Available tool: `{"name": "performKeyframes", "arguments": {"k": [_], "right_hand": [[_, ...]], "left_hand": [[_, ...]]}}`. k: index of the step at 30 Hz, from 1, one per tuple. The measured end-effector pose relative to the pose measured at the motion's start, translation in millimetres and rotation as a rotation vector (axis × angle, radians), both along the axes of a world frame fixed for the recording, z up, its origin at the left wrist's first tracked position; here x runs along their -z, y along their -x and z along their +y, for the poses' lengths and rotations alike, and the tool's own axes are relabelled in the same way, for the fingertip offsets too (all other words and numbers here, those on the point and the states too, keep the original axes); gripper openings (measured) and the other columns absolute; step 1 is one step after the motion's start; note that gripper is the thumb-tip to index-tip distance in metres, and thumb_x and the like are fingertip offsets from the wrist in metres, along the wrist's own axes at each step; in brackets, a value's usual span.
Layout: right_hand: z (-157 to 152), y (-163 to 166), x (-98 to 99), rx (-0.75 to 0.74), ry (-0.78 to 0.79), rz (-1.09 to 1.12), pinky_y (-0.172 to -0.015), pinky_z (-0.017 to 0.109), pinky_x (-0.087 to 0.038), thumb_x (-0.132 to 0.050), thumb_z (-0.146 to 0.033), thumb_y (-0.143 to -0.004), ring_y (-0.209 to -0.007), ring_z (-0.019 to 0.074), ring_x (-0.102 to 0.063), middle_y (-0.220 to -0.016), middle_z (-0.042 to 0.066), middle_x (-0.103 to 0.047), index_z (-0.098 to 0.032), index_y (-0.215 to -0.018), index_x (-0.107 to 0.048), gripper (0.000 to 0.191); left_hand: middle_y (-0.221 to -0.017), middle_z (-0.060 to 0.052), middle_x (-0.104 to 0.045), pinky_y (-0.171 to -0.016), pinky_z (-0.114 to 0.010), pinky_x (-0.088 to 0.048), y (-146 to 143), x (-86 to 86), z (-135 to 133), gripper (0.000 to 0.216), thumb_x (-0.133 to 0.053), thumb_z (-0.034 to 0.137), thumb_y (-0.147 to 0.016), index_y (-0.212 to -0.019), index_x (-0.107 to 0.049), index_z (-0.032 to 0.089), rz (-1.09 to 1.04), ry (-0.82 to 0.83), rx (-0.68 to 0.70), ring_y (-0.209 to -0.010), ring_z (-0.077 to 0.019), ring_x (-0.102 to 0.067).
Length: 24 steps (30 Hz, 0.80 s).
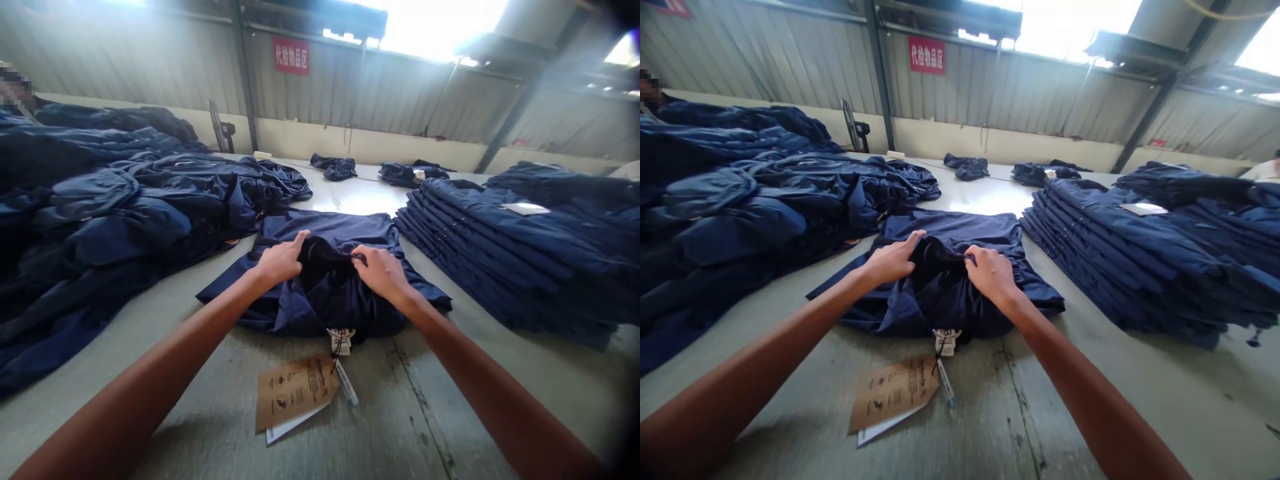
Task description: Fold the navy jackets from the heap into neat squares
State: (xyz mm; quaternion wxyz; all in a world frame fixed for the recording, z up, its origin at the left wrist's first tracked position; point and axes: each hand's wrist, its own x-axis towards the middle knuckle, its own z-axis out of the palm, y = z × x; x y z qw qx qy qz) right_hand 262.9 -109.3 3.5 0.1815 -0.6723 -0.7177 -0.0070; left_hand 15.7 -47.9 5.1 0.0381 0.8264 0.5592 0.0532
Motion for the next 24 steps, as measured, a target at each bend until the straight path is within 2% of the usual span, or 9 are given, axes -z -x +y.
{"name": "performKeyframes", "arguments": {"k": [4,6,9,11,13,16,19,21,24], "right_hand": [[12.2,-8.3,2.4,-0.003,-0.160,0.218,-0.084,0.034,-0.049,-0.052,-0.039,-0.102,-0.097,0.0266,-0.073,-0.101,0.008,-0.080,-0.024,-0.112,-0.077,0.030],[13.5,-10.7,1.7,-0.062,-0.192,0.296,-0.084,0.033,-0.050,-0.054,-0.036,-0.100,-0.093,0.0251,-0.072,-0.099,0.007,-0.080,-0.023,-0.105,-0.077,0.027],[8.8,-14.0,-2.0,-0.061,-0.391,0.355,-0.087,0.033,-0.050,-0.052,-0.026,-0.097,-0.092,0.0236,-0.071,-0.103,0.007,-0.079,-0.021,-0.106,-0.076,0.026],[4.1,-17.0,-4.7,-0.018,-0.619,0.284,-0.093,0.036,-0.049,-0.048,-0.023,-0.099,-0.100,0.0247,-0.068,-0.109,0.009,-0.076,-0.021,-0.113,-0.073,0.029],[1.0,-21.0,-5.5,-0.015,-0.719,0.110,-0.098,0.038,-0.045,-0.047,-0.022,-0.101,-0.108,0.0264,-0.065,-0.113,0.011,-0.073,-0.022,-0.121,-0.071,0.031],[0.9,-28.0,-3.1,-0.072,-0.512,-0.126,-0.092,0.036,-0.043,-0.053,-0.018,-0.097,-0.104,0.0262,-0.065,-0.112,0.010,-0.072,-0.023,-0.125,-0.070,0.032],[1.2,-36.1,-3.5,-0.036,-0.296,-0.151,-0.081,0.032,-0.042,-0.060,-0.015,-0.090,-0.096,0.0237,-0.068,-0.115,0.007,-0.073,-0.027,-0.122,-0.071,0.035],[-0.1,-41.4,-8.8,0.018,-0.227,-0.116,-0.075,0.032,-0.041,-0.063,-0.018,-0.088,-0.091,0.0234,-0.069,-0.114,0.005,-0.075,-0.029,-0.120,-0.072,0.035],[-2.7,-46.1,-19.4,0.056,-0.168,-0.037,-0.071,0.031,-0.039,-0.067,-0.024,-0.088,-0.087,0.0235,-0.069,-0.099,0.002,-0.078,-0.032,-0.115,-0.074,0.029]], "left_hand": [[-0.140,-0.013,-0.067,-0.092,-0.043,-0.056,2.9,4.3,5.0,0.095,-0.064,0.033,-0.087,-0.167,-0.014,0.028,-0.095,-0.104,-0.024,-0.124,-0.0345,-0.066],[-0.132,-0.013,-0.071,-0.089,-0.043,-0.056,5.3,1.6,6.2,0.083,-0.063,0.035,-0.089,-0.164,-0.028,0.028,-0.081,-0.092,-0.051,-0.117,-0.0349,-0.069],[-0.114,-0.010,-0.076,-0.086,-0.042,-0.055,11.9,-16.8,1.8,0.043,-0.055,0.032,-0.093,-0.136,-0.062,0.029,-0.074,-0.204,-0.129,-0.105,-0.0342,-0.072],[-0.113,-0.009,-0.075,-0.090,-0.041,-0.053,17.4,-35.1,-5.0,0.030,-0.051,0.031,-0.095,-0.121,-0.067,0.028,-0.123,-0.434,-0.164,-0.110,-0.0333,-0.070],[-0.115,-0.010,-0.072,-0.092,-0.040,-0.052,22.1,-51.1,-11.9,0.026,-0.053,0.030,-0.094,-0.115,-0.067,0.026,-0.133,-0.582,-0.150,-0.116,-0.0328,-0.066],[-0.109,-0.008,-0.072,-0.084,-0.039,-0.052,25.6,-61.6,-18.1,0.018,-0.061,0.032,-0.086,-0.102,-0.068,0.026,-0.015,-0.410,-0.091,-0.106,-0.0323,-0.068],[-0.101,-0.006,-0.074,-0.078,-0.038,-0.050,25.4,-59.5,-19.7,0.011,-0.060,0.034,-0.085,-0.089,-0.066,0.026,0.105,-0.173,-0.071,-0.094,-0.0314,-0.071],[-0.100,-0.006,-0.075,-0.076,-0.038,-0.048,24.1,-57.3,-20.2,0.011,-0.058,0.035,-0.085,-0.086,-0.065,0.026,0.146,-0.128,-0.062,-0.091,-0.0322,-0.072],[-0.103,-0.007,-0.075,-0.072,-0.036,-0.046,21.4,-56.2,-21.0,0.013,-0.058,0.036,-0.087,-0.095,-0.062,0.027,0.118,-0.174,0.016,-0.091,-0.0326,-0.072]]}}
